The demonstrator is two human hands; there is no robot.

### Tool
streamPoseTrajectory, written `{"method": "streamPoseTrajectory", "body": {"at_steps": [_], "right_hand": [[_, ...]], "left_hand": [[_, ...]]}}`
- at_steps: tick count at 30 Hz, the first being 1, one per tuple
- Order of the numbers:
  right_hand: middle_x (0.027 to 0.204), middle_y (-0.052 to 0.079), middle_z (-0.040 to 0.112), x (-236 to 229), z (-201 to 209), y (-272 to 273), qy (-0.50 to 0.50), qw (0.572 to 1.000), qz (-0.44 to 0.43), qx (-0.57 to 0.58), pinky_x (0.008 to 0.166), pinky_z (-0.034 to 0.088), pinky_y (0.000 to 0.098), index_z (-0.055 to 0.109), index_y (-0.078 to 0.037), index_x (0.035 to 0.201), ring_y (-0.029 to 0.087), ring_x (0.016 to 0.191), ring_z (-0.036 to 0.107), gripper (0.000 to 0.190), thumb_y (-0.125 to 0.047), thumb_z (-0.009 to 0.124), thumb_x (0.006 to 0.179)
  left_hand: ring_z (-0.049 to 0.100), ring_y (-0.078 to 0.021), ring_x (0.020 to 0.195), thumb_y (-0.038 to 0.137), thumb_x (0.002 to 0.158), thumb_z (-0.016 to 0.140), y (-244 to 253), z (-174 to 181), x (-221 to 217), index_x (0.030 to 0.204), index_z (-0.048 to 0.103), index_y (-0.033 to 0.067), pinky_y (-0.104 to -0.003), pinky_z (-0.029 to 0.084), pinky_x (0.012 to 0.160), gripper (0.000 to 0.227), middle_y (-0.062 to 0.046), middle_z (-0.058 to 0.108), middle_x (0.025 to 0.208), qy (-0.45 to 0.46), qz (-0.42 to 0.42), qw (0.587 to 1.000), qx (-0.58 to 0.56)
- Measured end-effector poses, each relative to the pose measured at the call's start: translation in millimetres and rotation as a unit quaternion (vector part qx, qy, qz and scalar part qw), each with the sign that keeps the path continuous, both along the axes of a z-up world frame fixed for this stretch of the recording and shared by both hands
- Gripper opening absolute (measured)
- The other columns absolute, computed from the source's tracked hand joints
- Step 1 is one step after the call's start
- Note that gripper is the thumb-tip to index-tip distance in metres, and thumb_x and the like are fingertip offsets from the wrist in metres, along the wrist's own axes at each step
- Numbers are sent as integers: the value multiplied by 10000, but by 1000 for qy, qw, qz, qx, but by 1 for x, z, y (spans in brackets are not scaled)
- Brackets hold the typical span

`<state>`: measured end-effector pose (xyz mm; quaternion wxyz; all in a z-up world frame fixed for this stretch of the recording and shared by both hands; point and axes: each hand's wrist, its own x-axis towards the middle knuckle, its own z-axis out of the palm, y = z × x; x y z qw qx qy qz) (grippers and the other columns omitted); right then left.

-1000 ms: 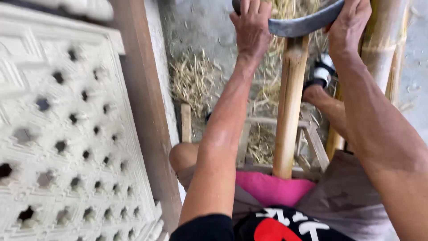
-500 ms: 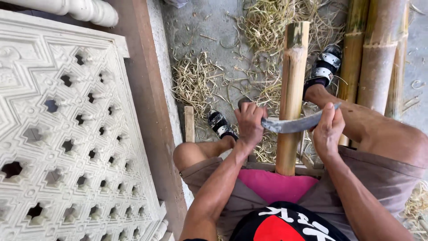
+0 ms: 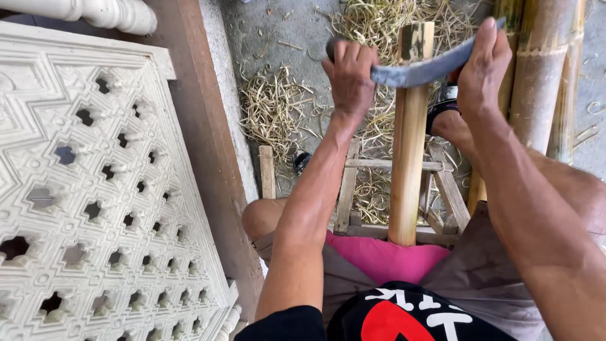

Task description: Shaving and smoothing a bamboo pole using a curved blade.

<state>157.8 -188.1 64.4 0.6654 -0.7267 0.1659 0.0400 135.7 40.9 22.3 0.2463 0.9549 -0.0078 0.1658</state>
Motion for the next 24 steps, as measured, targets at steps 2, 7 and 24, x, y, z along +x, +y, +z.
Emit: {"method": "streamPoseTrajectory", "body": {"at_steps": [2, 7, 24], "right_hand": [[837, 11, 529, 10, -2, -5, 1, 999, 5, 33, 585, 565, 298, 460, -103, 1098, 113, 658, 581, 412, -503, 409, 1186], [1193, 160, 559, -66, 67, 23, 105, 984, 109, -89, 864, 615, 386, 379, -25, 1332, 235, 1039, 642, 734, -605, 650, 974], [1042, 104, 660, -173, 32, 15, 268, 939, 202, 77, 837, 622, 426, 451, -31, 1312, 208, 951, 697, 744, -387, 799, 759]], "left_hand": [[516, -186, 958, 294, 1054, 586, 0, 23, 25, 854, 579, 206, -402, 351, 880, 218, 34, 527, 836, -88, 13, 996, 14], [425, -200, 840, 350, 1033, 634, 14, 14, 27, 745, 479, 205, -381, 354, 749, 357, 38, 447, 736, -89, 157, 976, -124], [420, -217, 851, 333, 1069, 633, 39, 64, -102, 752, 457, 167, -396, 306, 795, 398, 6, 446, 740, -39, 112, 992, -51]]}}
